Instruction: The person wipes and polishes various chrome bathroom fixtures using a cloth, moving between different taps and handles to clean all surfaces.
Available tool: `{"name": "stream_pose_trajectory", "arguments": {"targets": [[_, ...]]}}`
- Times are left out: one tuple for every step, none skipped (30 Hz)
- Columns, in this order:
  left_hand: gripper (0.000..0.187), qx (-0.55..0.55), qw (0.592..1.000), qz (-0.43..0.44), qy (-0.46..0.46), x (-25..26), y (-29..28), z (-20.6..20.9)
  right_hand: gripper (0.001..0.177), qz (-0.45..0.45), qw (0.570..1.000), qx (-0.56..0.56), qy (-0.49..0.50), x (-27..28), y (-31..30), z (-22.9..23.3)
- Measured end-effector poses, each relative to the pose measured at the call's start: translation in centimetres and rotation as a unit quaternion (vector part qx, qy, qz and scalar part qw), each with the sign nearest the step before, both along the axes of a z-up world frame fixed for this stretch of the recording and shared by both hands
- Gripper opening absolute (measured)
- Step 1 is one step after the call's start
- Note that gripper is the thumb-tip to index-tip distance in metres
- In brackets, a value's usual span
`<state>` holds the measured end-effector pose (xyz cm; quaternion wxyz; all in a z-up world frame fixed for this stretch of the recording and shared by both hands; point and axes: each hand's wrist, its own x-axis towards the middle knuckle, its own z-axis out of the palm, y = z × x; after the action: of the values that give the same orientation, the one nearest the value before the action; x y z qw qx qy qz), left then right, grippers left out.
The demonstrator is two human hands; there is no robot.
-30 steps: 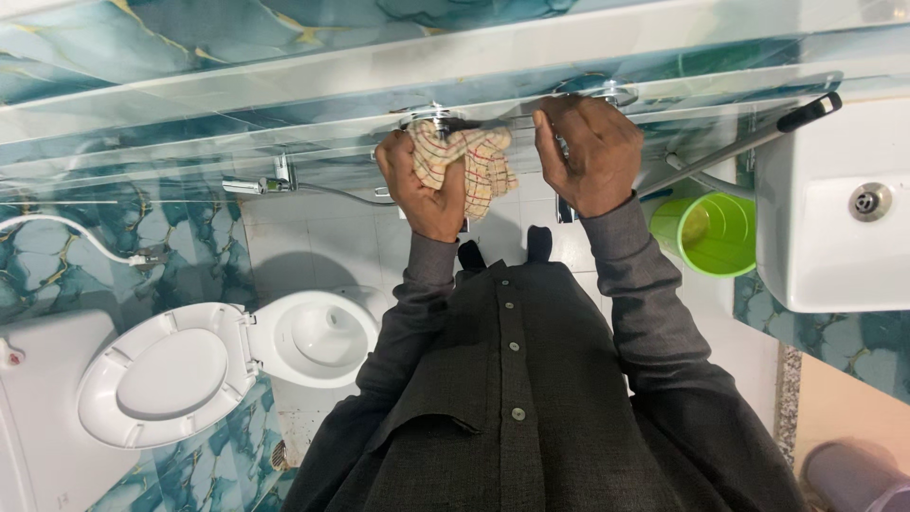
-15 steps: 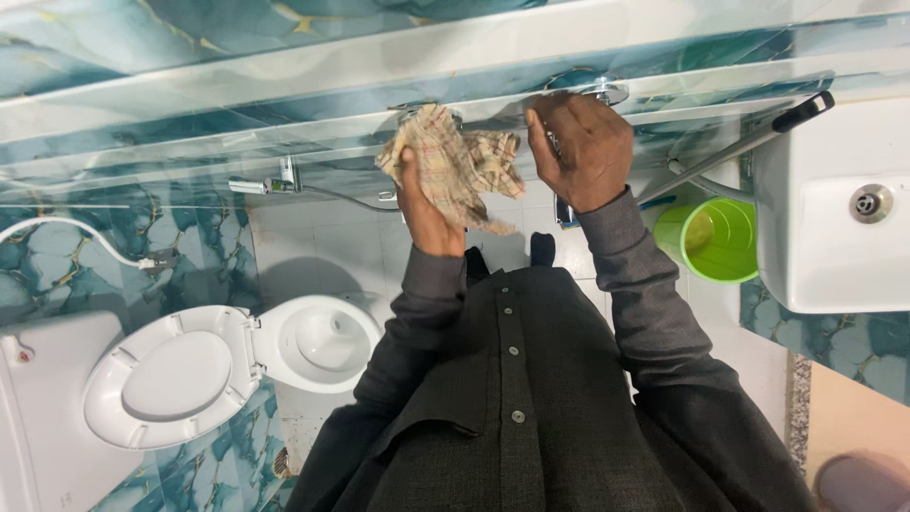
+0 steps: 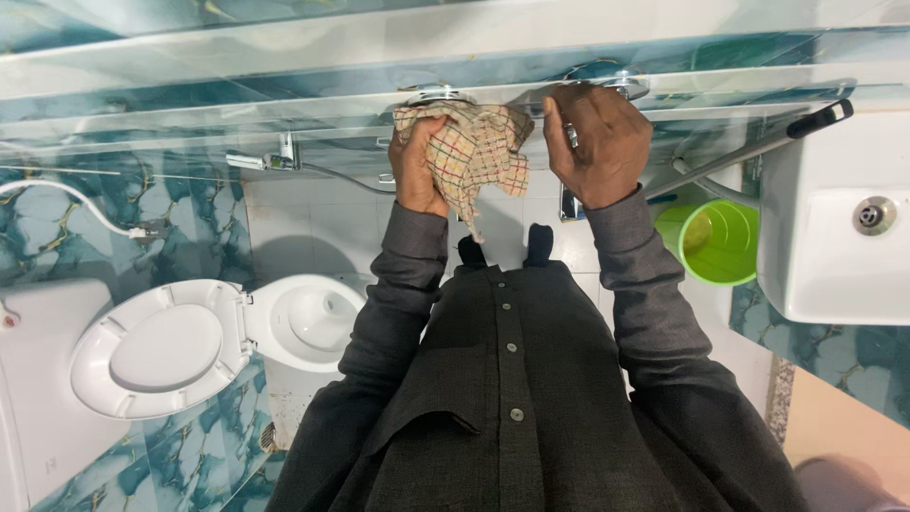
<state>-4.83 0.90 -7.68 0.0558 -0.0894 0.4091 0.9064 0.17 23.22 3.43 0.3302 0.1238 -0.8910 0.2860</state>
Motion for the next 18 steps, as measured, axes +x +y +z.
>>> {"name": "stream_pose_trajectory", "arguments": {"targets": [[0.024,0.072,0.997,-0.012,0.001,-0.1,0.0,-0.5,0.006,-0.001,1.0,-0.002,0.001,-0.1,-0.1,0.0],[0.03,0.144,0.989,-0.027,0.001,0.0,0.0,-0.9,0.006,-0.001,1.0,-0.003,0.002,0.0,-0.1,-0.1],[0.03,0.143,0.989,-0.027,0.002,0.3,0.0,-0.9,0.006,0.001,1.0,-0.003,-0.002,0.0,-0.1,-0.1],[0.035,0.143,0.989,-0.028,-0.019,0.6,0.3,-0.6,0.006,0.001,1.0,-0.003,-0.005,0.0,0.0,0.0],[0.042,0.142,0.989,-0.028,-0.039,0.9,0.5,-0.1,0.006,-0.003,1.0,-0.003,-0.001,0.0,0.1,0.1],[0.042,0.141,0.989,-0.032,-0.04,1.4,0.7,0.4,0.007,0.001,1.0,-0.003,0.0,0.1,0.0,0.2],[0.042,0.158,0.987,-0.027,-0.029,1.8,0.8,0.9,0.007,0.005,1.0,-0.002,0.0,0.2,0.0,0.2],[0.043,0.174,0.984,-0.023,-0.017,2.1,1.0,1.3,0.007,0.0,1.0,-0.001,0.001,0.1,0.0,0.2],[0.043,0.175,0.984,-0.028,-0.017,2.6,1.1,1.5,0.007,0.001,1.0,0.0,0.013,0.0,-0.1,0.1],[0.039,0.055,0.998,0.006,-0.014,3.3,1.1,1.6,0.008,0.005,1.0,0.0,0.022,0.1,-0.1,0.1],[0.054,-0.065,0.997,0.038,-0.009,3.7,1.0,1.4,0.008,0.002,1.0,0.0,0.019,0.1,0.1,0.0],[0.054,-0.066,0.997,0.041,-0.013,3.4,0.9,1.1,0.008,0.003,1.0,-0.003,0.012,0.0,0.1,0.0],[0.046,-0.17,0.983,0.028,0.067,2.7,0.8,0.8,0.008,0.005,1.0,-0.005,0.004,0.0,0.0,-0.1],[0.04,-0.273,0.95,0.017,0.147,2.2,0.5,0.7,0.008,0.01,1.0,-0.005,0.004,-0.1,0.0,-0.1],[0.04,-0.275,0.95,0.022,0.146,2.1,0.4,0.7,0.007,0.007,1.0,-0.009,-0.008,-0.1,0.0,-0.1],[0.039,-0.245,0.96,0.019,0.136,2.0,0.5,0.8,0.006,0.003,1.0,-0.011,-0.021,-0.1,0.0,0.0],[0.038,-0.215,0.968,0.017,0.126,1.9,0.7,0.9,0.006,0.006,1.0,-0.01,-0.021,-0.1,0.0,0.0],[0.038,-0.215,0.968,0.018,0.126,1.6,0.9,1.0,0.007,0.005,1.0,-0.005,-0.008,-0.1,0.0,0.0]]}}
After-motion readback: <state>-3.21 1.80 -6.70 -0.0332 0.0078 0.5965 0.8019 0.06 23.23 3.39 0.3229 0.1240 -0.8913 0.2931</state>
